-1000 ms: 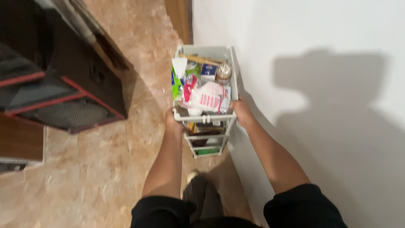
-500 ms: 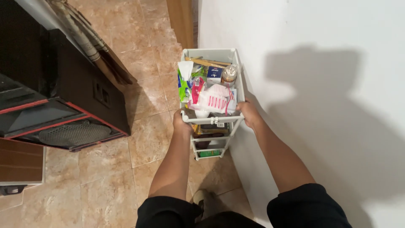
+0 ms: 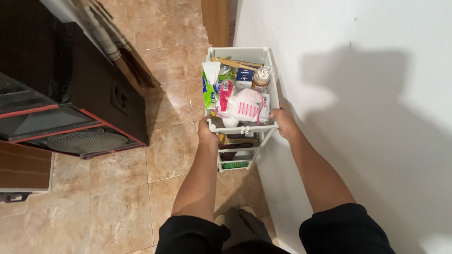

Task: The person moves two different rolling storage carts and a small wooden bench to different positions in the room.

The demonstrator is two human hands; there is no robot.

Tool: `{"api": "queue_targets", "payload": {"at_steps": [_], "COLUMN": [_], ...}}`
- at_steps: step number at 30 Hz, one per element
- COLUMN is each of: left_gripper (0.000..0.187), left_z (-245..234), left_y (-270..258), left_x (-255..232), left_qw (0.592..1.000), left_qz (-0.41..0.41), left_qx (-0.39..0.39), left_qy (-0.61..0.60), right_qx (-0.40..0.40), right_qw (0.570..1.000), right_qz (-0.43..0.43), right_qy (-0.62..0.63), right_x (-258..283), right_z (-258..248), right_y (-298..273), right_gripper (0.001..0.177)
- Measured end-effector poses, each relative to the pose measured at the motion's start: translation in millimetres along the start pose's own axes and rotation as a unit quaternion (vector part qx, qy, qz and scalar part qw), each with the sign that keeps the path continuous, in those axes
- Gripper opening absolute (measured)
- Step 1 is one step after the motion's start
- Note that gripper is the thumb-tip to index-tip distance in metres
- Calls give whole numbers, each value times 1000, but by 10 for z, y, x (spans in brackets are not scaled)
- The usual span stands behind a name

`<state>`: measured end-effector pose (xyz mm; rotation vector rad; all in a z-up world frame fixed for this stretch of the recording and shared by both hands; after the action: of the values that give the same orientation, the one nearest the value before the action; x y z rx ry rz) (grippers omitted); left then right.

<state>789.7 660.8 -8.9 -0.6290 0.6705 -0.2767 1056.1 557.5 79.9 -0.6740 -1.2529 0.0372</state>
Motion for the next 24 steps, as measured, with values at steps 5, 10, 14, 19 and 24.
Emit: {"api": "queue_targets", "payload": {"at_steps": [5,10,14,19,24], "left_gripper": [17,16,16,13,21], "left_z": [-139,130,184,173,436], "left_y": [672,608,523,771,70], "left_x": [318,348,357,529,290], "left_qw": [995,991,998,995,996], "left_qz": [16,15,44,67,34], "left_qx": [62,108,20,53,-39], "left_qy": [-78,-83,-29,-46,-72], "right_qx": [-1,-16,13,-3,-5], "right_qw": [1000,999,1000,999,998], "right_qz": [-9,5,17,34,37], "right_qy": [-26,-29,-15,-19,-50], "right_x": [48,259,401,516,514], "right_z": [-113,-162,-170,-223,-263], "right_y": [334,413,449,455,424], "right_gripper": [48,48,53,50,54]}}
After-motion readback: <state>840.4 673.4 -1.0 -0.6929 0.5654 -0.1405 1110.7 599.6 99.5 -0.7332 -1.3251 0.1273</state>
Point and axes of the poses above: each hand's wrist, its own y-axis towards the middle knuckle, its own z-axis out of the palm, x = y × z, the point moved 5 cm from there along y, towards the middle knuckle, and after that the axes turned 10 degrees about z, right-handed, at the moved point
